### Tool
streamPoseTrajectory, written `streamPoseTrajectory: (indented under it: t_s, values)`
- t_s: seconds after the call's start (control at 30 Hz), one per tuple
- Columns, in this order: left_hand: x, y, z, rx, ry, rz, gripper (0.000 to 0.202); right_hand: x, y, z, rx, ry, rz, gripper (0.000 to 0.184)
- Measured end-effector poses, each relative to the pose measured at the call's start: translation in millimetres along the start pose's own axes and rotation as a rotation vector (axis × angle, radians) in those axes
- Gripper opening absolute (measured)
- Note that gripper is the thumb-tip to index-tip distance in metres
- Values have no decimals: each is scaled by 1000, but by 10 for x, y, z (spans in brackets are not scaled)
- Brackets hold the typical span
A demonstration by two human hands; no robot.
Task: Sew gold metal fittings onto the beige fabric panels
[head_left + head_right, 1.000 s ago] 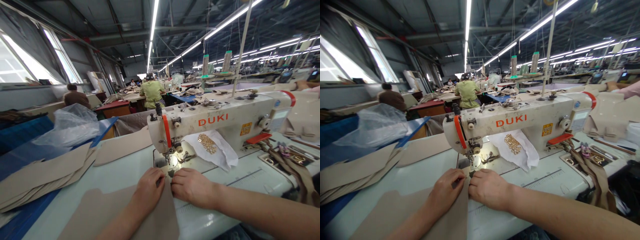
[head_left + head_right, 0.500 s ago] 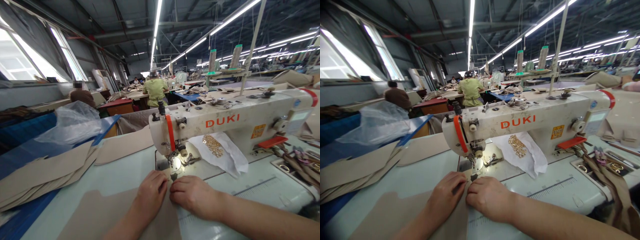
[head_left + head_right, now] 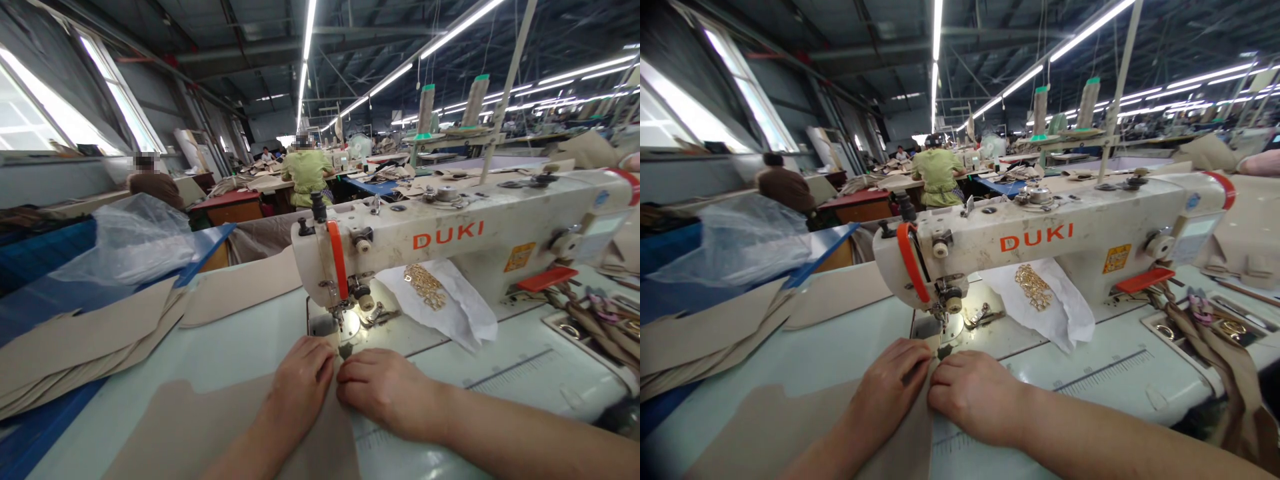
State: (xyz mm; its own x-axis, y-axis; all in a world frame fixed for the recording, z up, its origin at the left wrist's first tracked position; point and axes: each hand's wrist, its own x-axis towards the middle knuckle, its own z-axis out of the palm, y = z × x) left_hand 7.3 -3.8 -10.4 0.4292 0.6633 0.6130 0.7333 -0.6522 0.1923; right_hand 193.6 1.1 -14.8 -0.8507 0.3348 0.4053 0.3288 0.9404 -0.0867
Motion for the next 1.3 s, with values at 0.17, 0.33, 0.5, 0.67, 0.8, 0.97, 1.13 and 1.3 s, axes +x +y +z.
streamPoseTrajectory:
  t_s: [0.17,0.33,0.5,0.67,0.8,0.97,1.13,1.3]
  values:
    - [13,1,4,3,-4,1,17,-2,-3,6,-11,-4,5,20]
    - [14,-6,7,4,-7,13,17,5,-2,-5,-10,-17,9,18]
    - [2,-10,1,-14,-34,-3,17,36,-7,-23,-6,7,67,17]
    - [5,5,-21,-27,-44,-9,17,58,-21,-35,-17,24,117,14]
    - [5,14,-36,-46,-44,-2,17,82,-23,-41,-26,9,130,14]
    - [-10,11,-53,-60,-50,-7,17,100,-6,-15,-43,-11,121,11]
    - [-39,12,-78,-64,-42,-5,19,110,-16,-14,-66,-31,119,6]
    - [-75,15,-100,-68,-47,-24,20,135,-24,-35,-96,-45,97,6]
